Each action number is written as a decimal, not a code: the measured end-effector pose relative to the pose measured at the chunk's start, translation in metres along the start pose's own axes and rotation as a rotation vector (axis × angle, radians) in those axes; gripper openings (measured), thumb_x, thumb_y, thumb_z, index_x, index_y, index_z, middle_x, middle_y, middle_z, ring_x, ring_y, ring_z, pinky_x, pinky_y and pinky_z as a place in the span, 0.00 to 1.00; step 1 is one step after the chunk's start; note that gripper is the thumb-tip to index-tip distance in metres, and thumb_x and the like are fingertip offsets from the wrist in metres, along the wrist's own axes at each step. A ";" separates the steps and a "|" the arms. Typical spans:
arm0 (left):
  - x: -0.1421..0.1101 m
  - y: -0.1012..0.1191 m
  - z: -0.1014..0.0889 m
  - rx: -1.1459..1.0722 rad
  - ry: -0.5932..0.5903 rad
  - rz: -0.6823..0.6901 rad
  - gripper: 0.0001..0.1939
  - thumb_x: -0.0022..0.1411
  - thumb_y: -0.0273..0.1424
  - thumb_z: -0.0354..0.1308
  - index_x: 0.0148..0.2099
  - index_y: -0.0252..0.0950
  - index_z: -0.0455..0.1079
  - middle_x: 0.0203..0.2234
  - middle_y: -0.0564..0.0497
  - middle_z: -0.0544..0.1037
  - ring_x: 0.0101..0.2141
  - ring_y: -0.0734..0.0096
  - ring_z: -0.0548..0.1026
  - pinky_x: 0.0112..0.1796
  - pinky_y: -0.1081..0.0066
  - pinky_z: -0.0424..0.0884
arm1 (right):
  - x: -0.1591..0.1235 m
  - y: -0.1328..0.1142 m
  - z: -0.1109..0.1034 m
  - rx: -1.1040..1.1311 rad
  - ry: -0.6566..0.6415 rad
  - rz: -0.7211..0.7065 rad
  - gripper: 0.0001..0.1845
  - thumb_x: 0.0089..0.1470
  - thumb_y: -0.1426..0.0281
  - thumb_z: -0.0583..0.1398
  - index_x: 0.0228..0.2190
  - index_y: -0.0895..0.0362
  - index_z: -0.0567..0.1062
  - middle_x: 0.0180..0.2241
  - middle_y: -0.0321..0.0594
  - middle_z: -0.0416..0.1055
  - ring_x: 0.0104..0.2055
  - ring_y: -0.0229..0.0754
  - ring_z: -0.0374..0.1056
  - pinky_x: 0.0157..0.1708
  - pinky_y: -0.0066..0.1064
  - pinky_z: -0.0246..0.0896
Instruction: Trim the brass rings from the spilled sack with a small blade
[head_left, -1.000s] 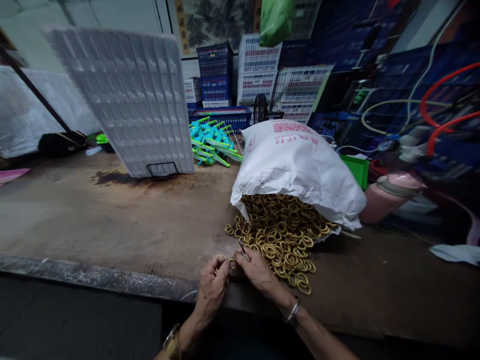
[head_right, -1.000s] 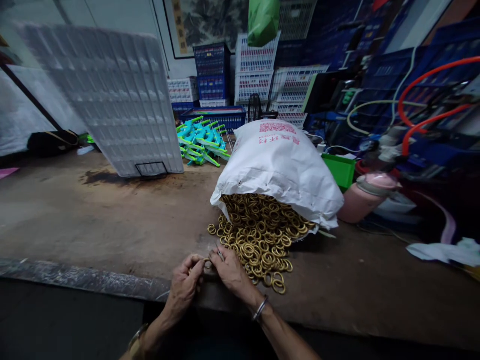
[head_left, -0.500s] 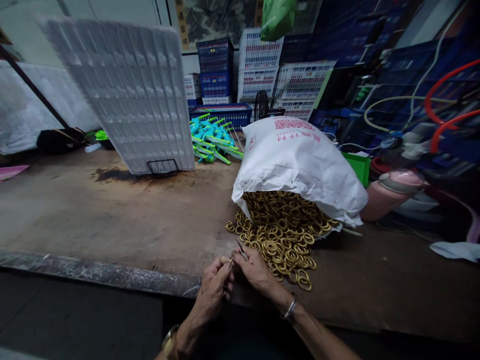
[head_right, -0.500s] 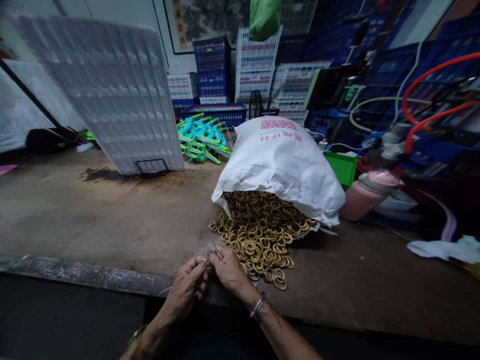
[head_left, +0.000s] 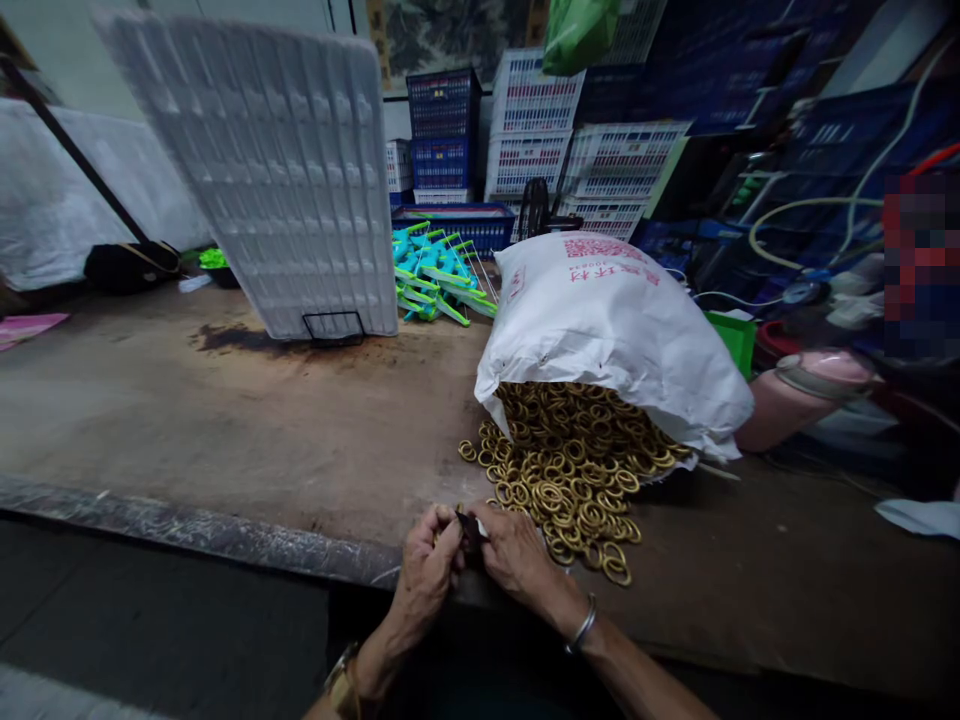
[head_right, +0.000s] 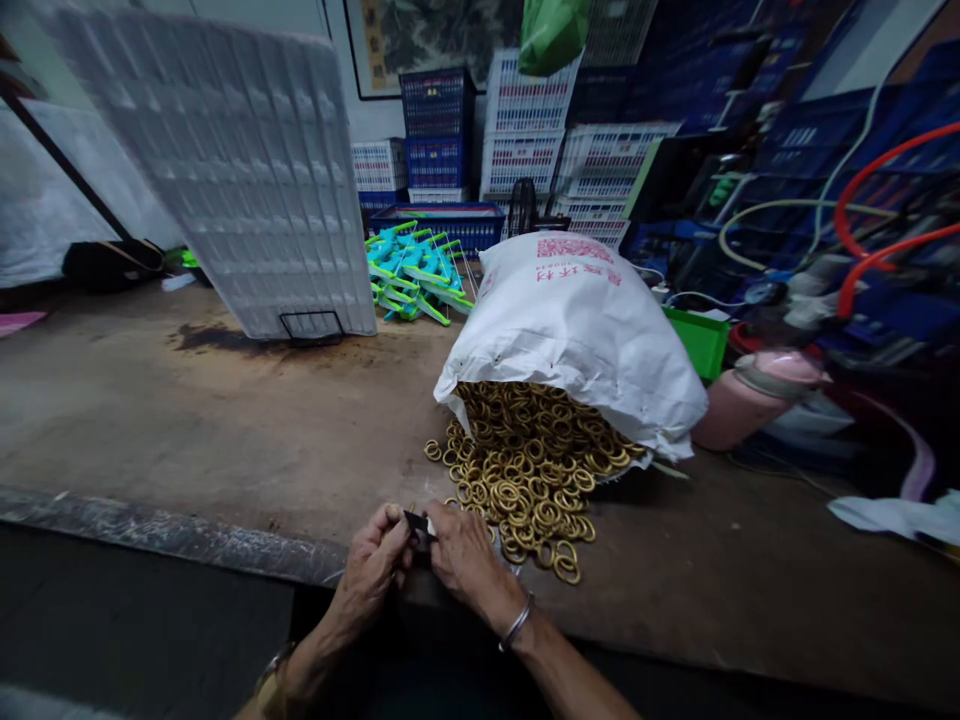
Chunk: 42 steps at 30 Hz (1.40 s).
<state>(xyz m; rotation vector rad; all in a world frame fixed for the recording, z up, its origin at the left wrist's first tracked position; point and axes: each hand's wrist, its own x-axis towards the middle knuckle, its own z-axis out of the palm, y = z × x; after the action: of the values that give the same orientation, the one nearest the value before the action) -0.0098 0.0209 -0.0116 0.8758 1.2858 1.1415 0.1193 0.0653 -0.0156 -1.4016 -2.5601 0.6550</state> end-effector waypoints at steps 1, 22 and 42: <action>0.000 0.000 0.000 -0.002 -0.003 0.010 0.17 0.53 0.46 0.52 0.28 0.37 0.56 0.13 0.61 0.60 0.13 0.83 0.55 0.15 0.80 0.53 | 0.001 -0.001 -0.001 -0.023 -0.014 0.006 0.17 0.43 0.81 0.48 0.34 0.57 0.69 0.29 0.38 0.70 0.30 0.37 0.63 0.28 0.26 0.44; -0.014 -0.005 -0.019 -0.504 -0.140 -0.133 0.10 0.57 0.36 0.53 0.32 0.34 0.61 0.25 0.52 0.70 0.17 0.84 0.60 0.15 0.81 0.52 | 0.072 0.001 -0.012 -0.407 0.135 0.199 0.11 0.55 0.70 0.49 0.41 0.55 0.63 0.37 0.44 0.68 0.33 0.44 0.68 0.28 0.30 0.55; 0.009 0.000 -0.020 -0.355 0.065 -0.042 0.15 0.49 0.41 0.60 0.30 0.36 0.60 0.16 0.60 0.63 0.15 0.83 0.60 0.14 0.83 0.53 | 0.042 0.006 -0.015 0.258 0.173 -0.038 0.11 0.53 0.70 0.48 0.23 0.57 0.66 0.19 0.30 0.59 0.23 0.33 0.55 0.23 0.23 0.47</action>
<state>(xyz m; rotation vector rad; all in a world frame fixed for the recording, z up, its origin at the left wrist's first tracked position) -0.0306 0.0271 -0.0162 0.5500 1.1020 1.3229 0.1062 0.1075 -0.0080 -1.2621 -2.2706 0.7878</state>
